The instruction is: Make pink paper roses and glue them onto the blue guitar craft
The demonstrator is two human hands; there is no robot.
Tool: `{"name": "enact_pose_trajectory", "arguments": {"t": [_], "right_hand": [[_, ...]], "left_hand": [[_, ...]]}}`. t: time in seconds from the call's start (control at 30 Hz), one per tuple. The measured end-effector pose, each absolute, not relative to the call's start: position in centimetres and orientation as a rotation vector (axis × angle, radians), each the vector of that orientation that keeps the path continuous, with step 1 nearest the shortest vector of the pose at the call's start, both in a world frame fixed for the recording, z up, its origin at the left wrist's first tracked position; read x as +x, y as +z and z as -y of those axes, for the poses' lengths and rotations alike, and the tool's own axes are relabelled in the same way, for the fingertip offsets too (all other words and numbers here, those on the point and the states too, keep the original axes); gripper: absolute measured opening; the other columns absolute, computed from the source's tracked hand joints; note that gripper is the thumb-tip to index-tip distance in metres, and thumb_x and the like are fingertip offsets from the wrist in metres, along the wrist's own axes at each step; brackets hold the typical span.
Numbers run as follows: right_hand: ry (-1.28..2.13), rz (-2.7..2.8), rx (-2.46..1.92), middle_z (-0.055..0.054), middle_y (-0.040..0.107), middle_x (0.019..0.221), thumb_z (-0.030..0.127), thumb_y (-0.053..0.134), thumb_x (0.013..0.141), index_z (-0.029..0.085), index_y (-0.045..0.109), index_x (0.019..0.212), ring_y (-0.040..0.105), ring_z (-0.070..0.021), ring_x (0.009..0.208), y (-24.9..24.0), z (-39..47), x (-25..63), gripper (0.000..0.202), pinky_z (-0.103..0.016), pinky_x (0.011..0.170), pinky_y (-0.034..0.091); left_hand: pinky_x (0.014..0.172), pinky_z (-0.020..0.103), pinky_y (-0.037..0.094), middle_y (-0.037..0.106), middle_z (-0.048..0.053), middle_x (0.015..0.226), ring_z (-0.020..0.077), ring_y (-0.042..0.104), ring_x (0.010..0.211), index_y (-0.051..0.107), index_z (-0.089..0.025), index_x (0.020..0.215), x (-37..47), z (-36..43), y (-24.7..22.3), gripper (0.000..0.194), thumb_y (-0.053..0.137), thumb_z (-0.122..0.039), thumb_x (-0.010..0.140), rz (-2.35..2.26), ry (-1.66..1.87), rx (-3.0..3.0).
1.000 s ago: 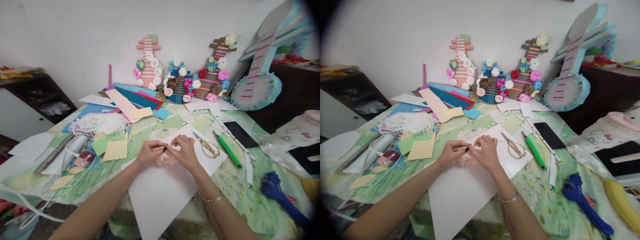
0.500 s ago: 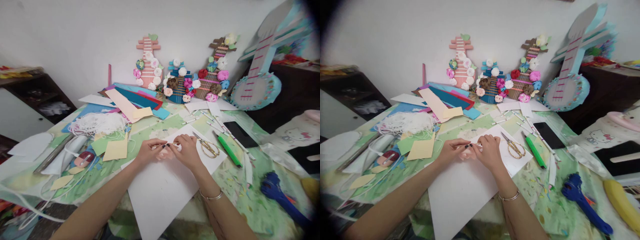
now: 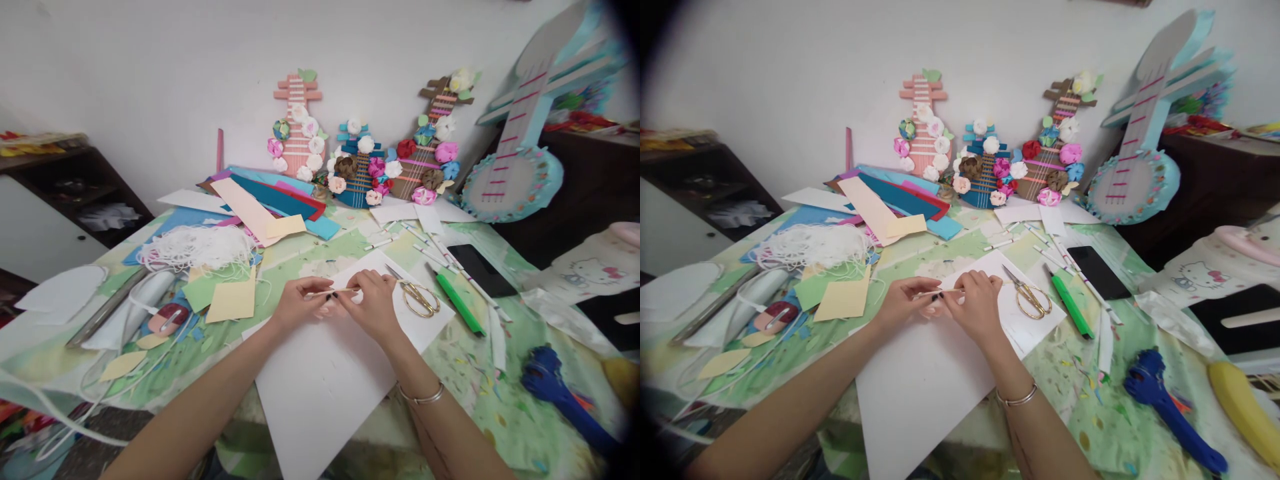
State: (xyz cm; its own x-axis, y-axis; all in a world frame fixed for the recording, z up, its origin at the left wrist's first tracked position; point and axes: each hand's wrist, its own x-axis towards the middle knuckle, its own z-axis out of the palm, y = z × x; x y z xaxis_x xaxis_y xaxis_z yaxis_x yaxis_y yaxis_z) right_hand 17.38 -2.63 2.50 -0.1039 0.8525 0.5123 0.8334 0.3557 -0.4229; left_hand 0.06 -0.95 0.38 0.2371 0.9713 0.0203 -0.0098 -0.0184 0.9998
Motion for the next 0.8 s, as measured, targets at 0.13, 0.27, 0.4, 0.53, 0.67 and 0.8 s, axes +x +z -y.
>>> {"name": "enact_pose_trajectory", "arguments": {"t": [0.13,0.27,0.4,0.53,0.67,0.8], "right_hand": [[0.024,1.910,-1.449,0.002,0.057,0.068,0.030,0.058,0.076,0.019,0.048,0.066,0.052,-0.0145,0.072,2.39,2.65,17.32,0.018,-0.034,0.075,0.022],[0.048,1.912,-1.449,0.002,0.059,0.069,0.031,0.058,0.076,0.018,0.050,0.066,0.053,-0.0131,0.069,2.33,2.69,17.30,0.018,-0.033,0.075,0.021],[0.074,1.934,-1.464,0.002,0.060,0.068,0.032,0.058,0.076,0.018,0.051,0.065,0.053,-0.0125,0.067,2.38,2.75,17.36,0.020,-0.034,0.075,0.021],[0.058,1.966,-1.438,0.001,0.062,0.072,0.031,0.056,0.079,0.018,0.053,0.067,0.054,-0.0129,0.070,2.40,2.72,17.47,0.019,-0.035,0.076,0.020],[0.044,1.975,-1.440,0.000,0.062,0.073,0.032,0.056,0.080,0.017,0.054,0.068,0.054,-0.0131,0.072,2.35,2.66,17.58,0.020,-0.034,0.076,0.020],[0.015,1.971,-1.435,0.001,0.061,0.073,0.032,0.056,0.080,0.018,0.052,0.068,0.054,-0.0132,0.072,2.33,2.69,17.57,0.019,-0.034,0.075,0.020]], "left_hand": [[0.051,0.030,0.058,0.067,0.010,0.092,0.0248,0.066,0.083,0.069,-0.014,0.094,0.16,1.03,0.68,0.039,0.075,-0.036,0.063,-1.029,1.021,1.267],[0.048,0.029,0.057,0.068,0.011,0.092,0.0241,0.066,0.079,0.069,-0.014,0.093,0.25,1.20,0.88,0.040,0.076,-0.038,0.062,-1.069,1.005,1.270],[0.052,0.028,0.057,0.068,0.010,0.091,0.0229,0.066,0.080,0.069,-0.014,0.091,0.28,1.19,0.76,0.036,0.073,-0.037,0.064,-1.079,1.020,1.333],[0.066,0.028,0.058,0.070,0.008,0.089,0.0204,0.066,0.083,0.070,-0.015,0.088,0.33,1.03,0.63,0.027,0.071,-0.032,0.067,-1.102,1.074,1.433],[0.070,0.027,0.056,0.070,0.007,0.087,0.0193,0.066,0.084,0.070,-0.015,0.085,0.39,1.04,0.67,0.023,0.070,-0.030,0.068,-1.093,1.104,1.491],[0.063,0.027,0.055,0.068,0.008,0.087,0.0182,0.065,0.078,0.071,-0.016,0.087,0.37,1.17,0.84,0.023,0.068,-0.031,0.070,-1.103,1.117,1.548]]}}
